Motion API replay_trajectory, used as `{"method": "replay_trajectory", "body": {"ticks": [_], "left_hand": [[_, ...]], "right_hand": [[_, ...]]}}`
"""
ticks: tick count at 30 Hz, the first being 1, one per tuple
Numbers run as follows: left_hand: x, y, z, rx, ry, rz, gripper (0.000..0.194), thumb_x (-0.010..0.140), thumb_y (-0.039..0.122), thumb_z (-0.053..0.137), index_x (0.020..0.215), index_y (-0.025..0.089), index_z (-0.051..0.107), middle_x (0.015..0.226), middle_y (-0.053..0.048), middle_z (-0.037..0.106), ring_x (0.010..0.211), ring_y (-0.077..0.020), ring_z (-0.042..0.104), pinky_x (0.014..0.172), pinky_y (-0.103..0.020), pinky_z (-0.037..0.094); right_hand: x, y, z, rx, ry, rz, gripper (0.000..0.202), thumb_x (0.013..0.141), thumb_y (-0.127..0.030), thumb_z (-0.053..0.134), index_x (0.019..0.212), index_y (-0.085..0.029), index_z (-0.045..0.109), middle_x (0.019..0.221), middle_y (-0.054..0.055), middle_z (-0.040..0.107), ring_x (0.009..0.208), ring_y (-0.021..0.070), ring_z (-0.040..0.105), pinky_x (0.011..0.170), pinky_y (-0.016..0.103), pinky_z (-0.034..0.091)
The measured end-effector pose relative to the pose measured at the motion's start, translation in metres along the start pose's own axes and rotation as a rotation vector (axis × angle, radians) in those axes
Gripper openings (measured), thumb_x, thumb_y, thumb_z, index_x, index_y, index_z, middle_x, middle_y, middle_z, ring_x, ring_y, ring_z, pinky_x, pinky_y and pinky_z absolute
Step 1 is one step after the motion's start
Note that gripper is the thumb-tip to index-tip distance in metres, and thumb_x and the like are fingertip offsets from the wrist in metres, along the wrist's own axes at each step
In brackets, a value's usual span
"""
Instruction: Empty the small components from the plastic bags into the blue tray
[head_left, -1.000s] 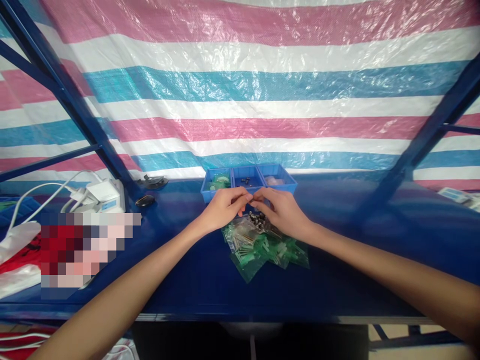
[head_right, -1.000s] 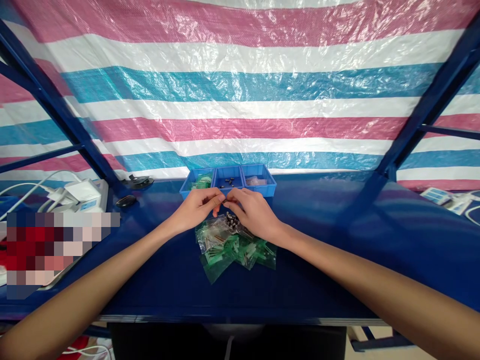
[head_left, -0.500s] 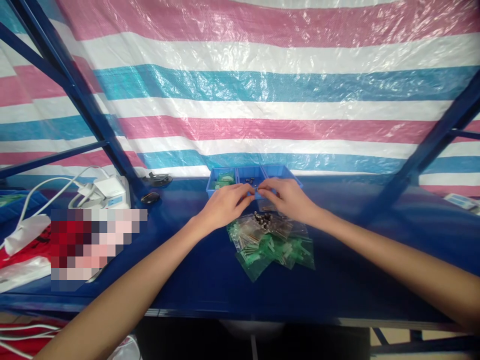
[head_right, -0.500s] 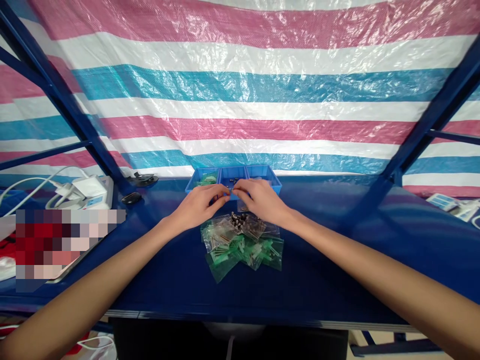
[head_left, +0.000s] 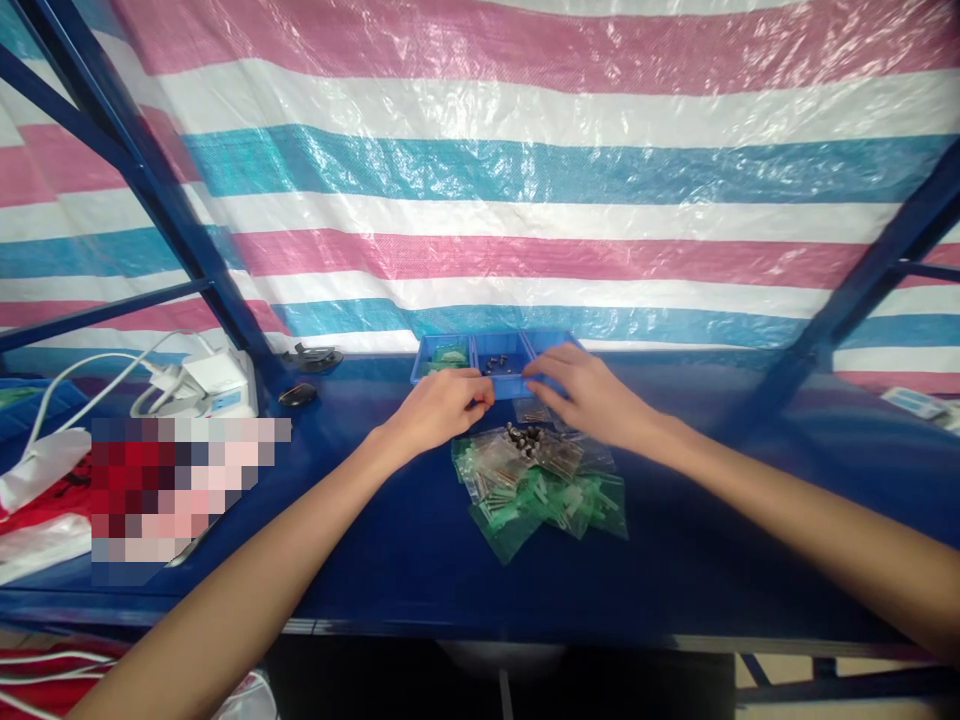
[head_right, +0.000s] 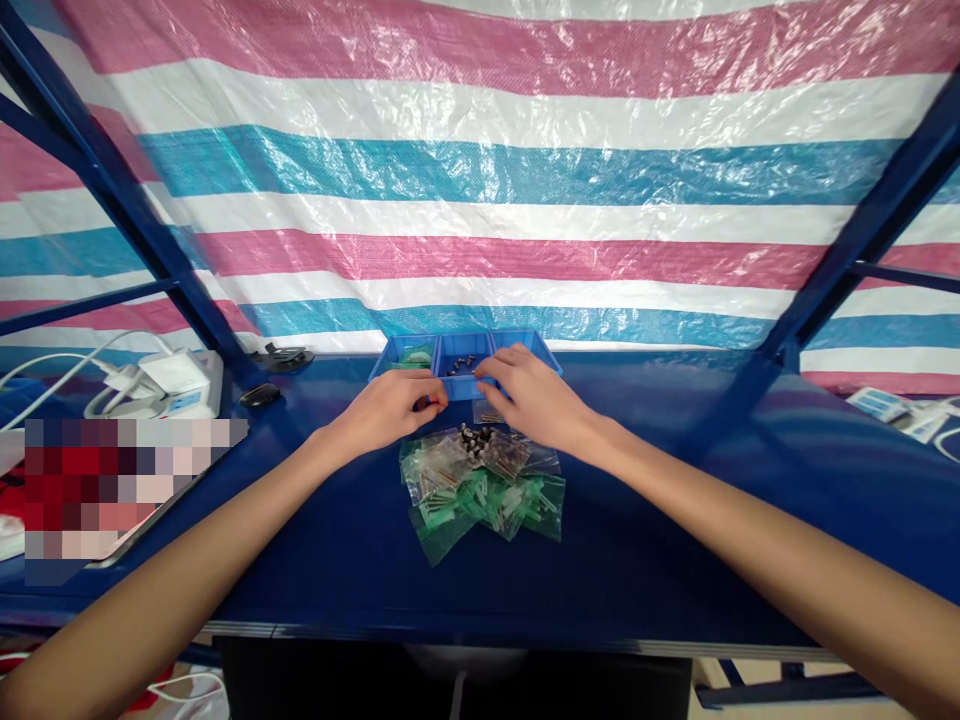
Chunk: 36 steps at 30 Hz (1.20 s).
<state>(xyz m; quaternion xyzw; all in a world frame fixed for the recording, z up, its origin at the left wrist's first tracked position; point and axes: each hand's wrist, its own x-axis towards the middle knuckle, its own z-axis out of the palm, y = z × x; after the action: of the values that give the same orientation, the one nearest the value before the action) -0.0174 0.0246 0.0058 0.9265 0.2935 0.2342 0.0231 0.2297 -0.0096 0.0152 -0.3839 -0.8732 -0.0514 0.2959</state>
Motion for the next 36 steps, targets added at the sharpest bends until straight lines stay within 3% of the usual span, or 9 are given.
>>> {"method": "replay_trajectory", "body": {"ticks": [4,9,12,17,21,26,30,36], "left_hand": [[0.002,0.004,-0.005,-0.257,-0.071,-0.083,0.016,0.091,0.031,0.064,0.085,0.018,0.073,0.080,-0.002,0.069,0.070,-0.0140,0.060,0.063,-0.026,0.042],[0.002,0.009,-0.018,-0.417,-0.346,-0.108,0.035,0.086,0.054,0.070,0.092,0.019,0.073,0.076,-0.001,0.064,0.065,-0.0136,0.056,0.056,-0.024,0.037],[0.001,0.011,-0.021,-0.412,-0.424,-0.105,0.046,0.075,0.057,0.079,0.102,0.021,0.072,0.082,-0.001,0.061,0.069,-0.0137,0.056,0.055,-0.023,0.037],[0.001,0.013,-0.016,-0.399,-0.455,-0.113,0.037,0.075,0.051,0.080,0.095,0.021,0.072,0.084,-0.001,0.058,0.072,-0.0136,0.054,0.058,-0.024,0.036],[0.005,0.014,-0.021,-0.492,-0.433,-0.137,0.027,0.084,0.044,0.073,0.091,0.019,0.071,0.088,-0.002,0.063,0.075,-0.0136,0.054,0.065,-0.026,0.040],[0.005,0.012,-0.019,-0.750,-0.290,-0.202,0.020,0.092,0.037,0.063,0.090,0.018,0.061,0.083,-0.001,0.064,0.075,-0.0138,0.061,0.064,-0.026,0.042],[0.004,0.018,-0.006,-0.854,-0.197,-0.257,0.019,0.093,0.036,0.062,0.092,0.020,0.054,0.074,0.001,0.062,0.069,-0.0133,0.065,0.053,-0.023,0.037],[0.006,0.035,0.006,-0.805,-0.021,-0.220,0.027,0.097,0.034,0.058,0.119,0.021,0.049,0.081,0.001,0.065,0.064,-0.0111,0.063,0.059,-0.025,0.047]], "right_hand": [[-0.026,-0.024,0.000,0.094,-0.092,-0.007,0.021,0.101,-0.026,0.051,0.104,-0.022,0.071,0.098,0.009,0.071,0.095,0.0265,0.062,0.084,0.044,0.049],[-0.031,-0.029,0.014,0.062,-0.147,-0.064,0.026,0.104,-0.027,0.046,0.101,-0.018,0.070,0.096,0.011,0.069,0.091,0.0264,0.061,0.082,0.044,0.048],[-0.031,-0.028,0.017,0.053,-0.133,-0.081,0.027,0.104,-0.025,0.046,0.099,-0.017,0.071,0.094,0.011,0.070,0.088,0.0262,0.061,0.083,0.045,0.047],[-0.033,-0.028,0.016,0.040,-0.140,-0.071,0.026,0.104,-0.024,0.046,0.099,-0.016,0.069,0.094,0.011,0.070,0.089,0.0260,0.061,0.082,0.045,0.049],[-0.034,-0.030,0.015,0.079,-0.091,-0.020,0.026,0.104,-0.025,0.045,0.124,-0.018,0.060,0.107,0.011,0.069,0.100,0.0281,0.062,0.084,0.045,0.052],[-0.037,-0.030,0.017,0.118,-0.014,-0.009,0.042,0.102,-0.018,0.043,0.144,-0.023,0.041,0.120,0.012,0.065,0.108,0.0272,0.063,0.088,0.045,0.055],[-0.039,-0.030,0.021,0.062,0.011,-0.014,0.037,0.100,-0.019,0.050,0.136,-0.021,0.046,0.115,0.012,0.065,0.104,0.0286,0.063,0.083,0.044,0.056],[-0.037,-0.030,0.017,-0.002,0.109,0.038,0.015,0.102,-0.022,0.047,0.109,-0.019,0.059,0.114,0.012,0.065,0.107,0.0278,0.063,0.082,0.040,0.053]]}}
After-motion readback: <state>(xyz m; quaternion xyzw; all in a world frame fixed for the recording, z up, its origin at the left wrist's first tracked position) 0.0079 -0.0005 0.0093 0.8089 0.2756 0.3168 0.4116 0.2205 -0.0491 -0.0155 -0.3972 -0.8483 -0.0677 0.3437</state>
